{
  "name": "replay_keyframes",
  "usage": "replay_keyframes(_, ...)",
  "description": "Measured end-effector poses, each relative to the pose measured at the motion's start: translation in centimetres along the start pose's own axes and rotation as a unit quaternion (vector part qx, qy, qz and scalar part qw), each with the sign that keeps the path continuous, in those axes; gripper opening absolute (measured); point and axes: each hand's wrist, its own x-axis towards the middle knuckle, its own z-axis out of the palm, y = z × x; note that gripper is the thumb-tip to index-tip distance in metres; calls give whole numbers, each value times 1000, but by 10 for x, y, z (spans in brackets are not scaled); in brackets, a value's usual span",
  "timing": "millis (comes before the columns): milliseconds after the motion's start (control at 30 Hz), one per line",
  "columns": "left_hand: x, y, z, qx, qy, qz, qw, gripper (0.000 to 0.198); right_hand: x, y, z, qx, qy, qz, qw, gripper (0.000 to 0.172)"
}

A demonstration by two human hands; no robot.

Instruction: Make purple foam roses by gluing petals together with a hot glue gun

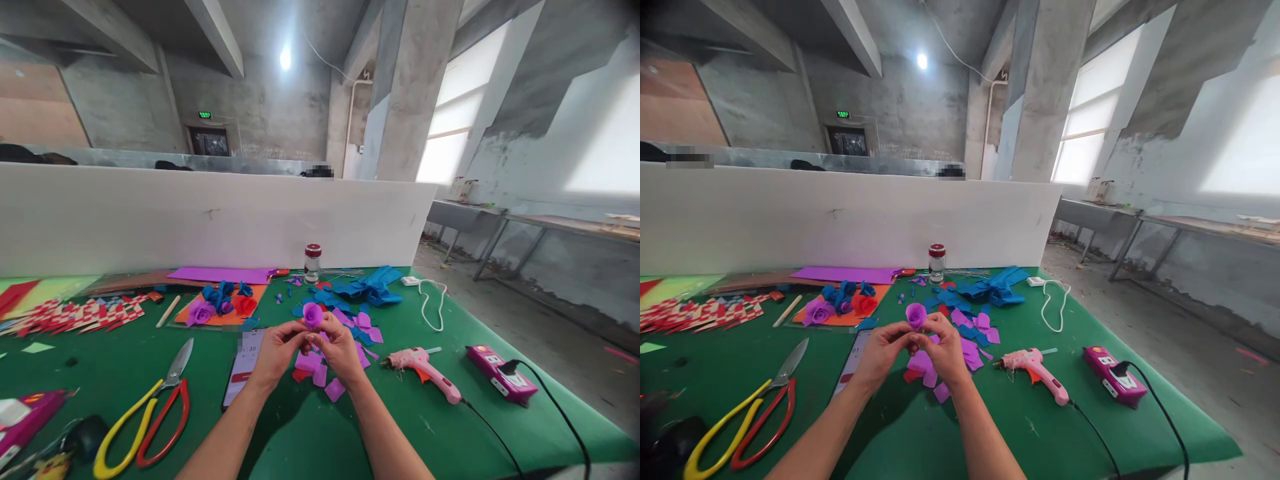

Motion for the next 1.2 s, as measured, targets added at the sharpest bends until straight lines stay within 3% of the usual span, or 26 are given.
replay_keyframes(233,-3,2,0,53,-20,25,998,19,-2,-7,-1,-49,20,-68,996,7)
replay_keyframes(367,0,10,-10,63,-31,14,997,21,-4,-9,-3,-114,32,-106,987,8)
replay_keyframes(500,1,26,-28,40,30,9,999,24,-7,-11,-4,-144,-22,-120,982,10)
replay_keyframes(633,-5,38,-37,38,25,46,998,24,-10,-10,-2,-152,-54,-115,980,10)
replay_keyframes(867,-9,41,-30,38,-17,16,999,27,-10,-7,-2,-166,-59,-125,976,11)
replay_keyframes(1033,-8,39,-28,44,-4,13,999,24,-10,-7,-2,-178,-59,-139,972,11)
replay_keyframes(1200,-8,33,-29,-31,-26,-10,999,23,-10,-9,-3,-173,-61,-142,973,11)
